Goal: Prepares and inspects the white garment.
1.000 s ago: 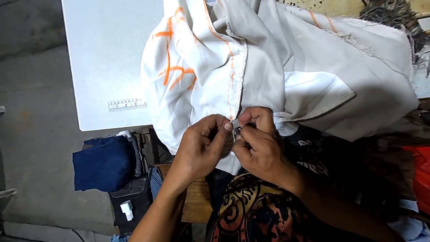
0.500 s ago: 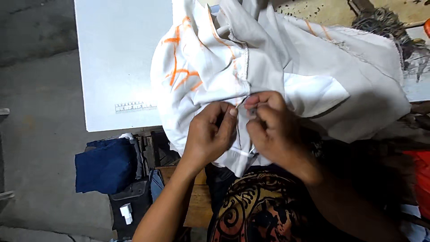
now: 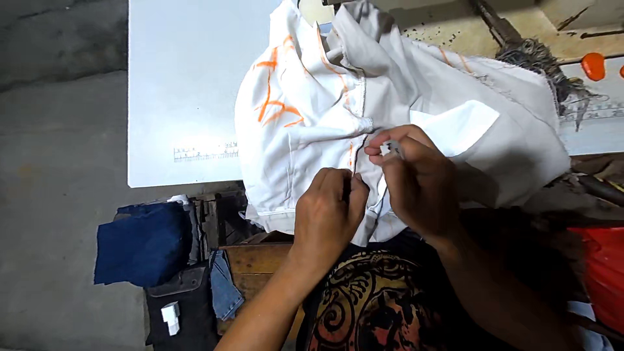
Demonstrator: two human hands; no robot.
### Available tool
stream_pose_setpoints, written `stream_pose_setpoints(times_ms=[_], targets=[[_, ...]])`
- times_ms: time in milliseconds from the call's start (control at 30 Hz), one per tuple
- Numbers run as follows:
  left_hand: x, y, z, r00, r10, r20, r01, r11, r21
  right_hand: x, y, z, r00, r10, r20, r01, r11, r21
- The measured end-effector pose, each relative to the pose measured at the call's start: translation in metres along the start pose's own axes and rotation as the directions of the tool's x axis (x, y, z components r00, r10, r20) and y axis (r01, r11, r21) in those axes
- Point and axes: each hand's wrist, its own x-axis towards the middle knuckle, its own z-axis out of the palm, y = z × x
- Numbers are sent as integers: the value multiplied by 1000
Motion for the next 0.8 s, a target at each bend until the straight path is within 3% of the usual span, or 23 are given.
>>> stream_pose_setpoints(times_ms=[67, 133, 200, 333, 800], targets=[[1, 1, -1, 1000, -2, 19, 2, 1000, -20, -18, -14, 7, 994, -16, -108, 33, 987, 160], [1, -2, -7, 996, -23, 88, 31, 995, -92, -36, -21, 20, 994, 26, -107, -1, 974, 229], [3, -8, -13, 982, -78, 170, 115, 969, -218, -43, -10, 30, 993, 77, -94, -59, 982, 177], [4, -21, -23, 951, -127, 281, 246, 861, -445, -45, 0, 34, 1000, 5, -23, -6, 1000, -16], [9, -26, -28, 936, -105, 336, 256, 859, -444, -40, -1, 30, 996, 8, 87, 1, 994, -109]])
